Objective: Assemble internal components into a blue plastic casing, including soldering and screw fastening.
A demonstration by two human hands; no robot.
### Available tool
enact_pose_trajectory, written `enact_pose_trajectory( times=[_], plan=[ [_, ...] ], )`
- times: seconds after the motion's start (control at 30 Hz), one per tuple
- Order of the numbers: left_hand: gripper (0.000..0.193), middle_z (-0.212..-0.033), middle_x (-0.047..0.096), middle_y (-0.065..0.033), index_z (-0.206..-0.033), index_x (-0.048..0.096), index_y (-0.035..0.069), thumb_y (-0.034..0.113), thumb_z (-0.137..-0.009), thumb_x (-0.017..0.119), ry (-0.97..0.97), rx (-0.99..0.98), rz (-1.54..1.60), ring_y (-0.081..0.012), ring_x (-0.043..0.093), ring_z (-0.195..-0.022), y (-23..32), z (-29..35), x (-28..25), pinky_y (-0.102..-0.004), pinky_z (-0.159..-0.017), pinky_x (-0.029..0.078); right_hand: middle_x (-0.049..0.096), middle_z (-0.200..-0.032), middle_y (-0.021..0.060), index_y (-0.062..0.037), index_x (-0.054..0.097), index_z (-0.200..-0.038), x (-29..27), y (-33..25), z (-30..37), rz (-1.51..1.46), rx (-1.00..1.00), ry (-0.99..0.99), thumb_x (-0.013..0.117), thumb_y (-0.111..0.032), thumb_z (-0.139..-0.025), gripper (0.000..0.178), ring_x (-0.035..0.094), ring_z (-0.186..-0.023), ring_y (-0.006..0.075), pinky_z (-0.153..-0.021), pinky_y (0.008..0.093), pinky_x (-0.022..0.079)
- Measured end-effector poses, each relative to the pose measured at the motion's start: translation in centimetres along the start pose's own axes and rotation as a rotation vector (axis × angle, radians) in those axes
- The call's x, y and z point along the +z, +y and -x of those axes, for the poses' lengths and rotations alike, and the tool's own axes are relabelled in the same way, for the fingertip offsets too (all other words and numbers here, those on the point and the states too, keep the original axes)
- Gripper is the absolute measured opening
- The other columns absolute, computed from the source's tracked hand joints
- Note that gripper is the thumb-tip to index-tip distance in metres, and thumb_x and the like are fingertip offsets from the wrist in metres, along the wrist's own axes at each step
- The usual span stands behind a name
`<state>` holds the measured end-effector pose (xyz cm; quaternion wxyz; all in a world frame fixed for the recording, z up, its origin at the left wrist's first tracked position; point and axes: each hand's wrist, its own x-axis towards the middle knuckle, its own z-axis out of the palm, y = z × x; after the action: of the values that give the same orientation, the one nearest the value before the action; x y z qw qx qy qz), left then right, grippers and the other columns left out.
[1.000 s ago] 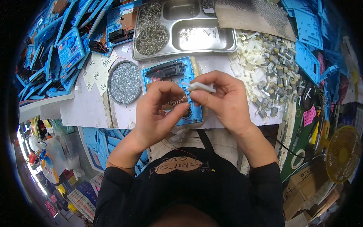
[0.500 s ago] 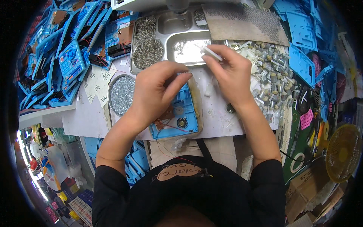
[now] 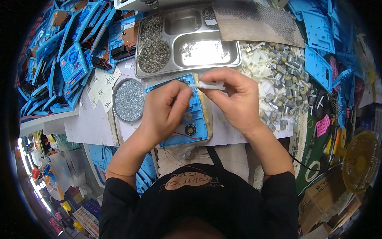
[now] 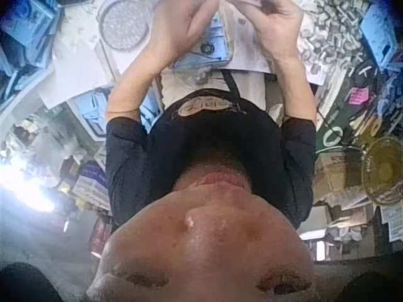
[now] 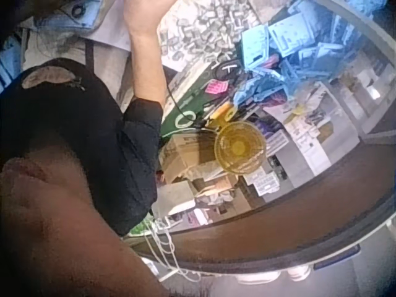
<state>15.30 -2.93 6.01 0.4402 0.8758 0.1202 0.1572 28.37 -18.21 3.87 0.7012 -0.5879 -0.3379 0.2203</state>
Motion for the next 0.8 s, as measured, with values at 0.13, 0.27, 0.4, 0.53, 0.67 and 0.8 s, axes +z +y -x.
enact_pose_trajectory(
  times=[0.13, 0.27, 0.4, 0.53, 0.67, 0.8],
  plan=[
    [0.032, -0.066, 0.061, -0.0042, -0.082, 0.064, 0.002, 0.026, -0.103, 0.065, -0.439, -0.606, 0.808, -0.0104, 0.056, -0.057, 0.2, -0.6, -2.6, -0.0266, -0.052, 0.043, 0.073, -0.1, 0.0111, -0.0004, 0.075, -0.102, -0.3, 0.5, -1.7, 0.229, -0.254, -0.071, 0.067, 0.012, -0.08, 0.026, 0.071, -0.096, 0.0202, -0.084, 0.0289, 0.057],
    [0.025, -0.073, 0.063, -0.0021, -0.091, 0.068, -0.001, 0.022, -0.102, 0.067, -0.453, -0.642, 1.044, -0.005, 0.053, -0.06, 0.6, 0.5, -2.2, -0.0229, -0.052, 0.041, 0.072, -0.091, 0.0102, -0.0066, 0.077, -0.101, -1.7, 2.3, -5.4, 0.807, -0.418, -0.04, 0.069, 0.003, -0.08, 0.024, 0.071, -0.087, 0.024, -0.076, 0.0315, 0.056],
    [0.016, -0.083, 0.07, -0.0072, -0.108, 0.069, -0.003, 0.01, -0.098, 0.07, -0.07, -0.189, 0.386, -0.0088, 0.063, -0.066, 1.7, 5.3, -2.1, -0.0259, -0.057, 0.049, 0.071, -0.087, 0.009, -0.01, 0.078, -0.105, -1.5, 0.0, -3.3, 0.821, -0.414, -0.202, 0.074, -0.003, -0.078, 0.028, 0.068, -0.076, 0.0276, -0.067, 0.0363, 0.055],
    [0.016, -0.08, 0.071, -0.0071, -0.113, 0.069, -0.003, 0.006, -0.099, 0.066, -0.066, -0.35, 0.391, -0.0105, 0.067, -0.066, 2.9, 9.8, -2.0, -0.0269, -0.062, 0.054, 0.069, -0.087, 0.0084, -0.0084, 0.077, -0.107, -0.3, -3.8, 2.8, 0.652, -0.435, -0.429, 0.073, -0.002, -0.075, 0.033, 0.065, -0.07, 0.0261, -0.062, 0.0367, 0.052],
    [0.015, -0.074, 0.068, -0.0058, -0.111, 0.067, -0.003, 0.008, -0.102, 0.062, -0.165, -0.528, 0.601, -0.0092, 0.064, -0.06, 2.4, 10.8, -0.5, -0.0244, -0.057, 0.051, 0.068, -0.091, 0.0083, -0.0047, 0.076, -0.107, 0.8, -3.4, 5.6, 0.744, -0.421, -0.486, 0.072, -0.005, -0.076, 0.032, 0.065, -0.072, 0.0247, -0.062, 0.0361, 0.05],
    [0.02, -0.072, 0.068, -0.0046, -0.106, 0.066, -0.002, 0.016, -0.106, 0.058, -0.305, -0.607, 0.709, -0.008, 0.06, -0.056, 2.0, 11.0, -0.8, -0.023, -0.052, 0.047, 0.068, -0.096, 0.0113, -0.0006, 0.073, -0.113, 1.2, -3.9, 6.8, 0.803, -0.404, -0.58, 0.071, -0.007, -0.078, 0.036, 0.065, -0.076, 0.027, -0.064, 0.0379, 0.051]
  ],
)
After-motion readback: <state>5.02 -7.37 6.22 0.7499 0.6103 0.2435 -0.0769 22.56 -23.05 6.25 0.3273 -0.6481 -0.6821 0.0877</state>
